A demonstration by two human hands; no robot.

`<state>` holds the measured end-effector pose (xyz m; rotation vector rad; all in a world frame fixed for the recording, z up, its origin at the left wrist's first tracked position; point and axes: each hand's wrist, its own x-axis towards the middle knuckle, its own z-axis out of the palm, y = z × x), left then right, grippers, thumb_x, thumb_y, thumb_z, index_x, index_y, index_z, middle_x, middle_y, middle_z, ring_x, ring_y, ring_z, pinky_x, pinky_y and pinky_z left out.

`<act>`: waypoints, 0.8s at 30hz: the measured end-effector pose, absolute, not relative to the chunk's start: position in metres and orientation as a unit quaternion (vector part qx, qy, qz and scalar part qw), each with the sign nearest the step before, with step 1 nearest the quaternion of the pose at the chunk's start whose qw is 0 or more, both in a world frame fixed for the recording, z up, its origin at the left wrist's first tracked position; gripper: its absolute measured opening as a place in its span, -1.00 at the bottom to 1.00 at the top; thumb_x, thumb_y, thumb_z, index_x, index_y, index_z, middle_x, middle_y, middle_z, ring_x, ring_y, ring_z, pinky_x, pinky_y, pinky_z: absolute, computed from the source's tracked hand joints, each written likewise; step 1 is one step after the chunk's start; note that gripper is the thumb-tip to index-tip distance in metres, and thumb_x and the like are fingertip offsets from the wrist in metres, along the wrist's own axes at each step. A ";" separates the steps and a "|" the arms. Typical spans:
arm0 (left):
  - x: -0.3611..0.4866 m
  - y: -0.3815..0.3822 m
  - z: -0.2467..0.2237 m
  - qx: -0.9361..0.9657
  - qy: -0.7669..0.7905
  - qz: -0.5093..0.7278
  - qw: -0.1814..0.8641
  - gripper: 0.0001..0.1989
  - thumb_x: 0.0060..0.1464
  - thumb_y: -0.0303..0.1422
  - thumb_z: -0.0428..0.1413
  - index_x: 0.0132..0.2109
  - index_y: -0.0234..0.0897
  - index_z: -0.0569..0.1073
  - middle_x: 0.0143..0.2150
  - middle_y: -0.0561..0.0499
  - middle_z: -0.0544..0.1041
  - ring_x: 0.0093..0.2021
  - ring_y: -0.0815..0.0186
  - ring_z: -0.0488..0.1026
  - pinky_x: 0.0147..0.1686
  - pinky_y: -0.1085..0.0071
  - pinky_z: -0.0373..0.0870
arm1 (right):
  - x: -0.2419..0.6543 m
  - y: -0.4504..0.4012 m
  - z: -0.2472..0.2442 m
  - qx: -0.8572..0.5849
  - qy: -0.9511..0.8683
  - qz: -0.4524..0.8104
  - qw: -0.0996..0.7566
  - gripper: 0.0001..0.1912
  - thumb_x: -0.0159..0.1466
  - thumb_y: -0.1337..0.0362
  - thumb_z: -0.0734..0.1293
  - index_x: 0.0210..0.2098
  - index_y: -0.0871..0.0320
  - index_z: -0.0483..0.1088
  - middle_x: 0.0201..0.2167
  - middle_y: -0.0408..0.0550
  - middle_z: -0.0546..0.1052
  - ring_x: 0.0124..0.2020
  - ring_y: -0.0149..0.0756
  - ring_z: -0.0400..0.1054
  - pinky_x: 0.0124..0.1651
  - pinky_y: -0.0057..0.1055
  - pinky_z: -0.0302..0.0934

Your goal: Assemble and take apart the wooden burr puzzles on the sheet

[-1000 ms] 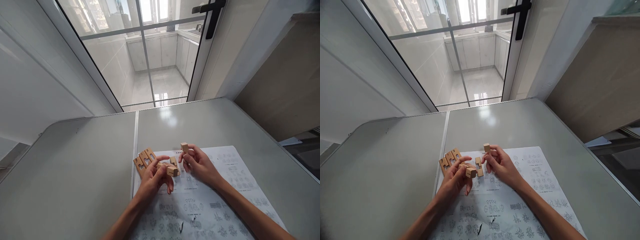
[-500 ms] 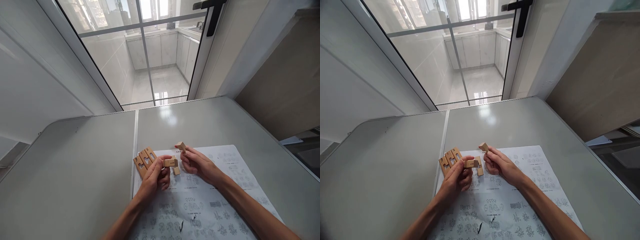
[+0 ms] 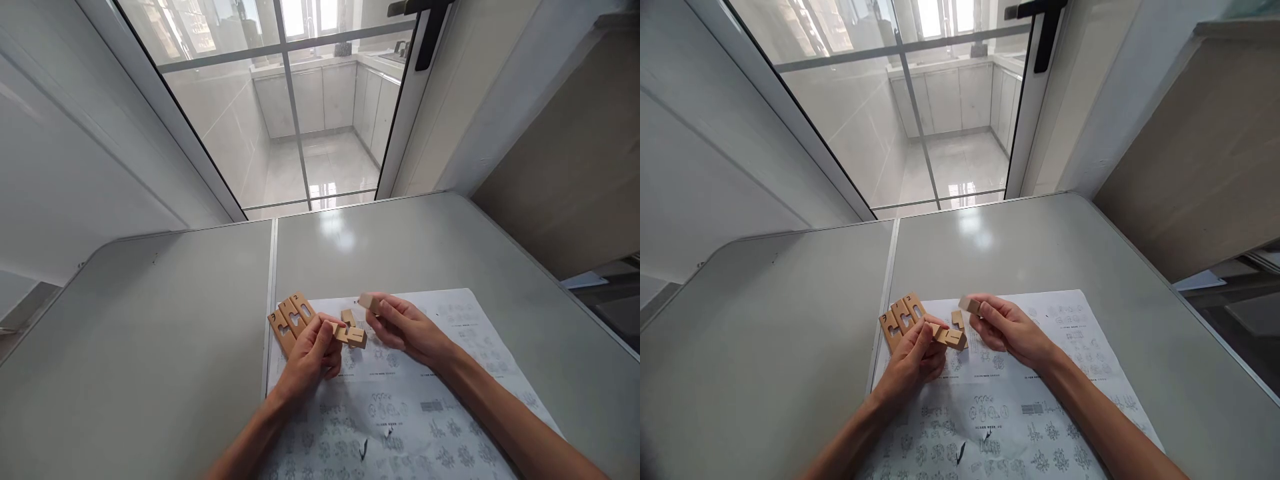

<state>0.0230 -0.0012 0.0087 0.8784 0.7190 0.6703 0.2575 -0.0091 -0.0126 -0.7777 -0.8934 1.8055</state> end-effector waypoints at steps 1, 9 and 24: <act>0.023 -0.002 0.009 0.409 0.336 0.312 0.789 -0.42 0.26 0.22 0.20 -0.06 -0.24 0.38 -0.48 0.28 0.01 -0.57 0.53 -0.11 -0.58 0.58 0.05 | 0.257 -0.009 -0.013 -0.319 -0.357 0.741 0.471 -0.57 0.47 -0.10 0.41 0.01 0.15 0.53 -0.43 -0.23 0.32 -0.63 -0.60 -0.06 -0.57 -0.51 -0.10; 0.023 -0.002 0.005 0.402 0.338 0.315 0.791 -0.46 0.33 0.18 0.14 -0.05 -0.25 0.42 -0.47 0.26 -0.04 -0.56 0.51 -0.12 -0.57 0.55 0.04 | 0.259 -0.009 -0.014 -0.294 -0.305 0.781 0.459 -0.51 0.48 -0.02 0.40 0.30 0.04 0.50 -0.34 -0.18 0.29 -0.56 -0.52 0.00 -0.54 -0.49 -0.01; 0.024 -0.002 0.003 0.417 0.355 0.301 0.781 -0.50 0.32 0.15 0.18 -0.14 -0.23 0.37 -0.51 0.26 0.10 -0.58 0.51 -0.01 -0.54 0.55 0.17 | 0.253 -0.010 -0.024 -0.305 -0.438 0.696 0.481 -0.73 0.41 0.07 0.53 -0.06 0.11 0.57 -0.50 -0.20 0.53 -0.60 -0.51 0.12 -0.45 -0.45 0.06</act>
